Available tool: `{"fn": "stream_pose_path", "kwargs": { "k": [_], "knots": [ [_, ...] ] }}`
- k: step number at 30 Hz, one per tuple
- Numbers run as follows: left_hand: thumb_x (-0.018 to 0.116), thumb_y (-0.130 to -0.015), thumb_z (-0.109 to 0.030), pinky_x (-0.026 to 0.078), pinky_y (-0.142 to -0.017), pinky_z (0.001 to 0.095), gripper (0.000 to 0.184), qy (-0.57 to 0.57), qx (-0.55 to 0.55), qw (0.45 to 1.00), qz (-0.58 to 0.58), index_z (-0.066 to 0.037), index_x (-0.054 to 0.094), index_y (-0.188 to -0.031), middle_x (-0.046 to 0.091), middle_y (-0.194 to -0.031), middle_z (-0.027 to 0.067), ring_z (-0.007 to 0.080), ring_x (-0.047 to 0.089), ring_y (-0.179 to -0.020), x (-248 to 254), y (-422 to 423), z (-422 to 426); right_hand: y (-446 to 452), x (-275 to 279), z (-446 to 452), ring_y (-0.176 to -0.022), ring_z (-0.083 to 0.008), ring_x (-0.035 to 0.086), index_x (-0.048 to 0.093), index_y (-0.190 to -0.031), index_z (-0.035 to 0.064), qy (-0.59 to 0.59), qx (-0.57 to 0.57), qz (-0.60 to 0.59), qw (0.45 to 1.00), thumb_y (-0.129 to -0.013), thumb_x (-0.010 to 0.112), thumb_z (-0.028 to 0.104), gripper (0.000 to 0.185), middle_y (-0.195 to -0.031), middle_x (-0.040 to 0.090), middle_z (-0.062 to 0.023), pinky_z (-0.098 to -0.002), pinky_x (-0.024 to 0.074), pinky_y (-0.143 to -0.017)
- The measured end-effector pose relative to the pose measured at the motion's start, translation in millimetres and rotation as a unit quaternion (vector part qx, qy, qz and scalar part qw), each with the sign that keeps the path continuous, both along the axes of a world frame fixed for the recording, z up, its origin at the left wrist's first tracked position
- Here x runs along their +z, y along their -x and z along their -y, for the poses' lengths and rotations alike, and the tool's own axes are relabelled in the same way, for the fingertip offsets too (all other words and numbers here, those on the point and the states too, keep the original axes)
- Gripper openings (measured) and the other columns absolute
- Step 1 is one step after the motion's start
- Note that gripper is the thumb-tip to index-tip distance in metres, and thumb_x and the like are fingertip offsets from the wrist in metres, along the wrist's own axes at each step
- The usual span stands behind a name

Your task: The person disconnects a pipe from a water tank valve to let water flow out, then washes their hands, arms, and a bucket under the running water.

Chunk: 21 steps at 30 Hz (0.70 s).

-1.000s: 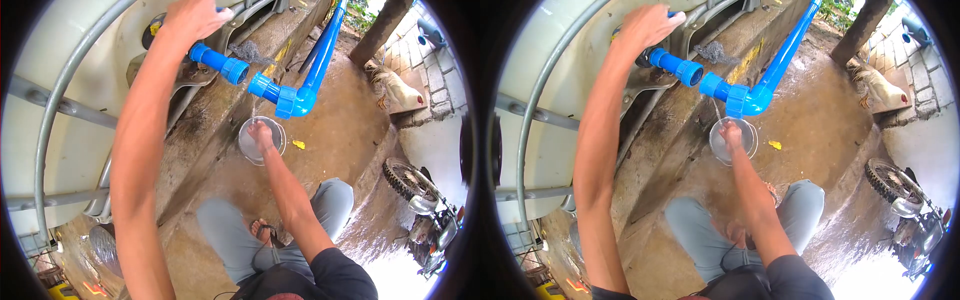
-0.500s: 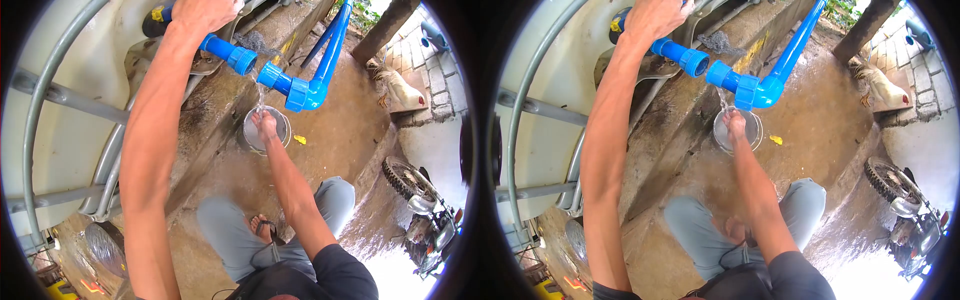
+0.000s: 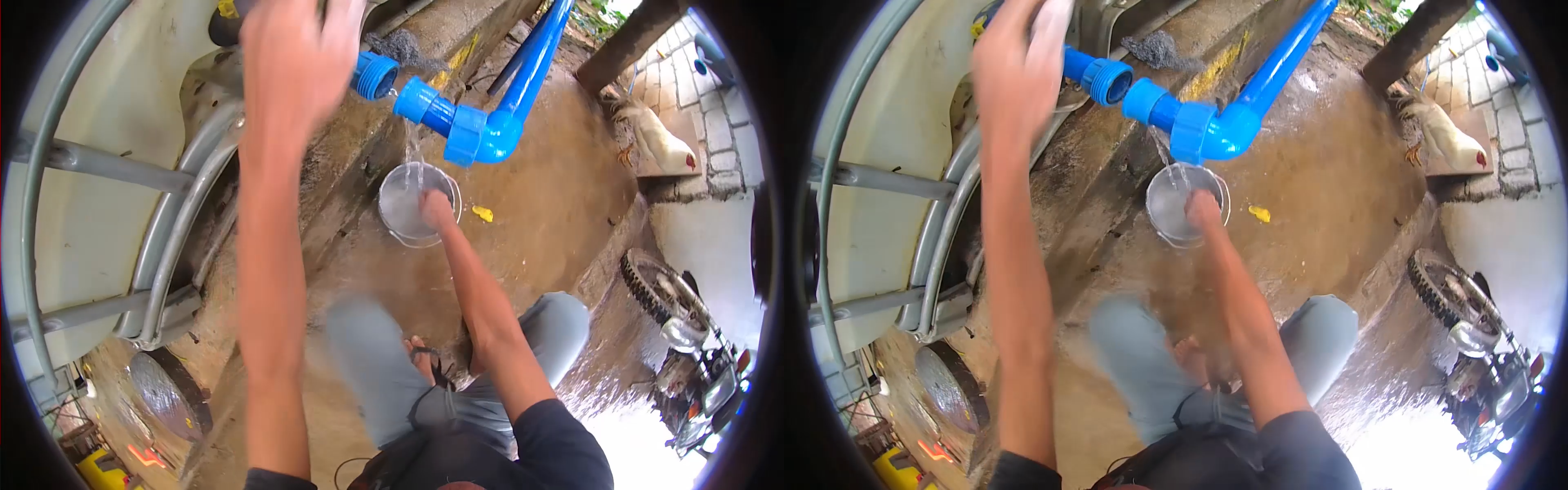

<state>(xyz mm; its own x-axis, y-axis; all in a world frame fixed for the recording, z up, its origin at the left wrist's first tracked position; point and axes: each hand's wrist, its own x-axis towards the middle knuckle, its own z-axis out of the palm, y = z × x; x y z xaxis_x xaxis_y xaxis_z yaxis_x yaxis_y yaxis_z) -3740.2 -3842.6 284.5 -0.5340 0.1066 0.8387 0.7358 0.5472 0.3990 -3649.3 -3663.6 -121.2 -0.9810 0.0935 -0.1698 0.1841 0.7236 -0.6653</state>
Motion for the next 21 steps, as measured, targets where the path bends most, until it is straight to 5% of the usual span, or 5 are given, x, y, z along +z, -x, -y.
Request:
{"fn": "stream_pose_path", "kwargs": {
  "k": [5, 8, 14, 18, 21],
  "knots": [
    [0.049, -0.095, -0.022, 0.046, -0.071, 0.0269, 0.027, -0.162, 0.062, 0.881, 0.440, -0.002, 0.064, -0.086, 0.064, -0.080, 0.0056, 0.0115, 0.058, -0.076, -90.3, -159.7, -8.4, -4.2, 23.4, -1.2, -0.090, -0.0402, 0.061, 0.065, -0.086, 0.0014, -0.067, 0.094, -0.052, 0.992, -0.081, 0.053, 0.013, 0.017, -0.093, 0.064, -0.0239, -0.0490, 0.0500, -0.080],
    [0.050, -0.093, -0.027, 0.047, -0.090, 0.0456, 0.048, -0.004, 0.237, 0.764, 0.600, -0.009, 0.040, -0.137, 0.053, -0.128, 0.0213, 0.0378, 0.062, -0.100, -239.1, -172.1, -25.4, 5.0, 38.2, 4.9, -0.100, -0.0366, 0.059, 0.065, -0.091, 0.0019, -0.079, 0.274, -0.097, 0.953, -0.080, 0.054, 0.014, 0.019, -0.101, 0.064, -0.0209, -0.0470, 0.0478, -0.088],
    [0.047, -0.089, -0.012, 0.047, -0.089, 0.0511, 0.067, -0.077, 0.259, 0.720, 0.639, -0.012, 0.015, -0.147, 0.041, -0.140, 0.0249, 0.0445, 0.058, -0.104, -339.6, -135.4, -71.0, 79.7, -54.3, -40.8, -0.120, -0.0284, 0.053, 0.063, -0.113, 0.0004, -0.345, 0.530, -0.305, 0.713, -0.088, 0.043, 0.025, 0.040, -0.128, 0.058, -0.0120, -0.0437, 0.0307, -0.110],
    [0.045, -0.087, -0.009, 0.052, -0.077, 0.0530, 0.064, -0.076, 0.260, 0.787, 0.555, -0.014, 0.020, -0.146, 0.038, -0.142, 0.0246, 0.0441, 0.063, -0.089, -361.4, -131.5, -67.6, 31.1, 10.5, -34.2, -0.132, -0.0273, 0.040, 0.054, -0.128, 0.0062, -0.519, 0.548, 0.096, 0.649, -0.092, 0.039, 0.039, 0.051, -0.142, 0.046, -0.0079, -0.0432, 0.0298, -0.110],
    [0.046, -0.086, -0.008, 0.053, -0.072, 0.0534, 0.063, -0.078, 0.258, 0.802, 0.533, -0.014, 0.024, -0.145, 0.039, -0.142, 0.0247, 0.0438, 0.065, -0.084, -368.2, -118.9, -66.0, 22.3, -61.1, -54.0, -0.131, -0.0292, 0.041, 0.054, -0.130, 0.0116, -0.300, 0.487, 0.270, 0.775, -0.094, 0.037, 0.043, 0.051, -0.141, 0.047, -0.0072, -0.0428, 0.0310, -0.109]
  ]
}}
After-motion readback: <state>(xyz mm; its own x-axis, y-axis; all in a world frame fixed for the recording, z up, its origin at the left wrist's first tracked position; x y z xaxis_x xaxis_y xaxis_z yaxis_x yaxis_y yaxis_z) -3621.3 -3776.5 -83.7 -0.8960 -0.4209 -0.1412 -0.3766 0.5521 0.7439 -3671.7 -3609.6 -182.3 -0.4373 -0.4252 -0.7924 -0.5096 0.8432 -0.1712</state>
